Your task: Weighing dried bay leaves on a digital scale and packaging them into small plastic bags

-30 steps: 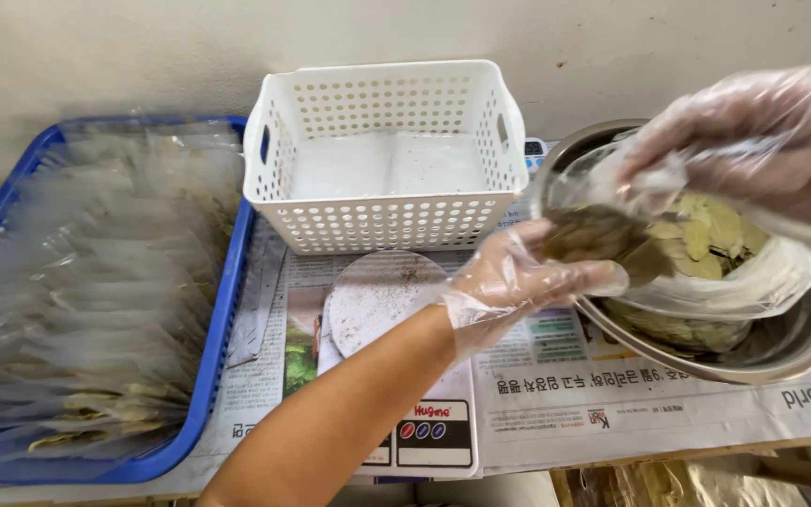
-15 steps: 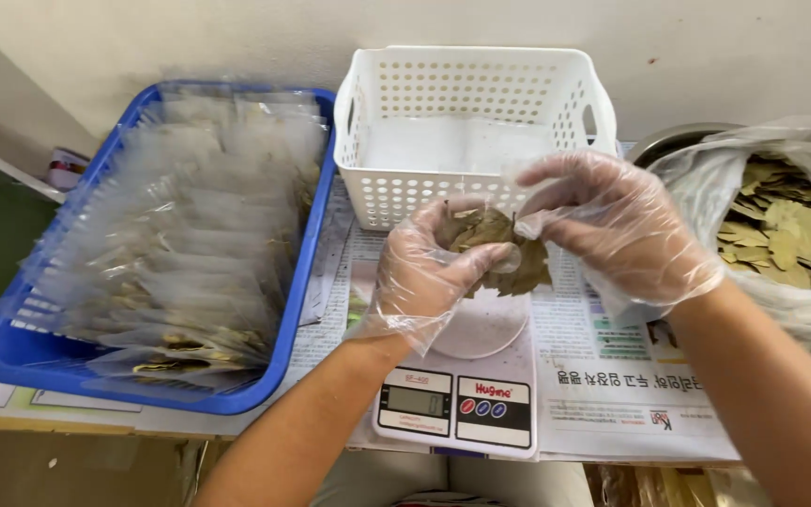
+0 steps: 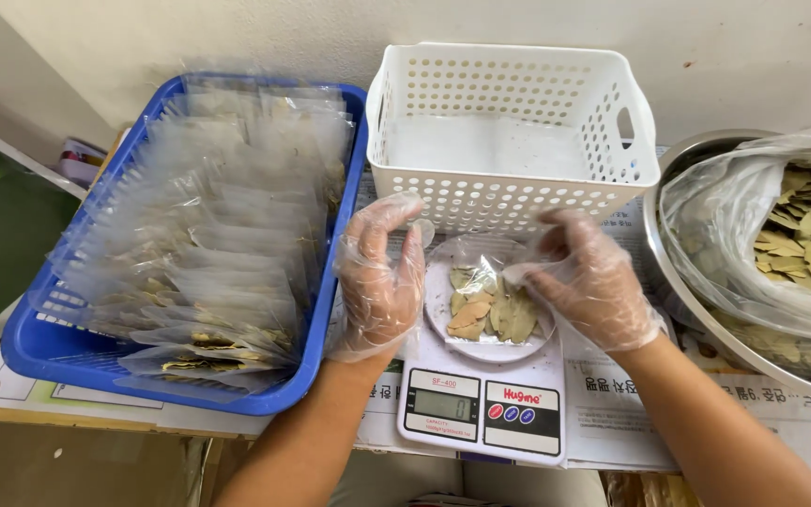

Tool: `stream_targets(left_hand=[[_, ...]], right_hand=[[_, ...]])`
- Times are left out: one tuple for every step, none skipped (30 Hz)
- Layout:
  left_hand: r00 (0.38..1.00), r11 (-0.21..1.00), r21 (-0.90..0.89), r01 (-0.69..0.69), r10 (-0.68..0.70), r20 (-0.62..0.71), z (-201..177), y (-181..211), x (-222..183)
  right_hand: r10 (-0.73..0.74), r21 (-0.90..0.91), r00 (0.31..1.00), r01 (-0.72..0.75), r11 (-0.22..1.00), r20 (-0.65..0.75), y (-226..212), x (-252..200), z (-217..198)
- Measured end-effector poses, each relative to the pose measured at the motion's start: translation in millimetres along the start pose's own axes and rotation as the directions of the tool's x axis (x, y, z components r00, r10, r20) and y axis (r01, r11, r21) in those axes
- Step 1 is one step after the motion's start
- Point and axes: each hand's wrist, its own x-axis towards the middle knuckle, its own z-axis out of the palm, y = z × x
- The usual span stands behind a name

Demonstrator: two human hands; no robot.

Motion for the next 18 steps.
stream_targets(left_hand=[[1.0,1.0,-0.006,-0.027,0.027,0.003,-1,2,0],[0.998,0.998,-0.013,-0.056,0.056,0.005,-2,5,2],[0.998,0.998,-0.01,-0.056,0.056,0.003,-1,3,3],[0.996,0.995,-0.034,-0.089,0.089,0.011,0,2,2],[0.992,0.991,-0.059,-0.121,0.122,0.018,1,1,1],[0.993,0.991,-0.063,-0.119,0.12,0.019,1,2,1],[0.991,0.987,-0.106,-0.124,0.129,0.041,1,2,2],[0.988,0.981,-0.143,-0.132,0.142,0.061,0,2,3],[0.988,0.981,-0.141,-0.133,0.143,0.06,0,3,4],[0.986,0.977,-0.165,-0.131,0.146,0.084,-1,4,4],[0.983,0.973,-0.189,-0.128,0.15,0.108,-1,6,3],[0.983,0.974,-0.19,-0.127,0.149,0.109,-1,6,2],[0.982,0.973,-0.199,-0.113,0.14,0.13,-1,7,2],[0.98,0.973,-0.206,-0.102,0.134,0.148,-2,8,3],[0.98,0.974,-0.203,-0.103,0.134,0.145,-3,6,2],[0.979,0.977,-0.198,-0.085,0.118,0.164,-3,5,2],[0.978,0.979,-0.193,-0.066,0.102,0.183,-4,4,1],[0.978,0.979,-0.195,-0.066,0.102,0.183,-3,2,0]], right_hand=[[-0.105,-0.109,0.988,0.093,0.99,-0.115,14,2,0],[-0.222,-0.226,0.951,0.172,0.959,-0.216,28,5,0],[-0.224,-0.226,0.951,0.175,0.958,-0.214,23,3,-1],[-0.214,-0.14,0.937,0.182,0.973,-0.274,19,-3,-3],[-0.198,-0.053,0.922,0.192,0.98,-0.333,16,-9,-6],[-0.196,-0.055,0.922,0.188,0.981,-0.334,22,-9,-7],[-0.17,-0.024,0.921,0.173,0.985,-0.351,27,-9,-8],[-0.148,0.01,0.919,0.163,0.987,-0.366,32,-8,-7],[-0.15,0.011,0.919,0.165,0.986,-0.365,33,-5,-10],[-0.098,0.007,0.937,0.107,0.994,-0.335,35,-5,-13],[-0.045,0.0,0.951,0.048,0.999,-0.304,38,-5,-16],[-0.044,0.0,0.952,0.046,0.999,-0.304,43,-3,-17],[0.012,0.007,0.966,-0.011,1.0,-0.257,47,-2,-18],[0.064,0.011,0.976,-0.063,0.998,-0.209,51,1,-18],[0.06,0.011,0.976,-0.059,0.998,-0.207,32,0,-19],[0.075,0.016,0.98,-0.074,0.997,-0.182,12,-2,-20],[0.09,0.02,0.984,-0.088,0.996,-0.156,-7,-4,-22],[0.091,0.02,0.983,-0.089,0.996,-0.158,13,2,-18]])
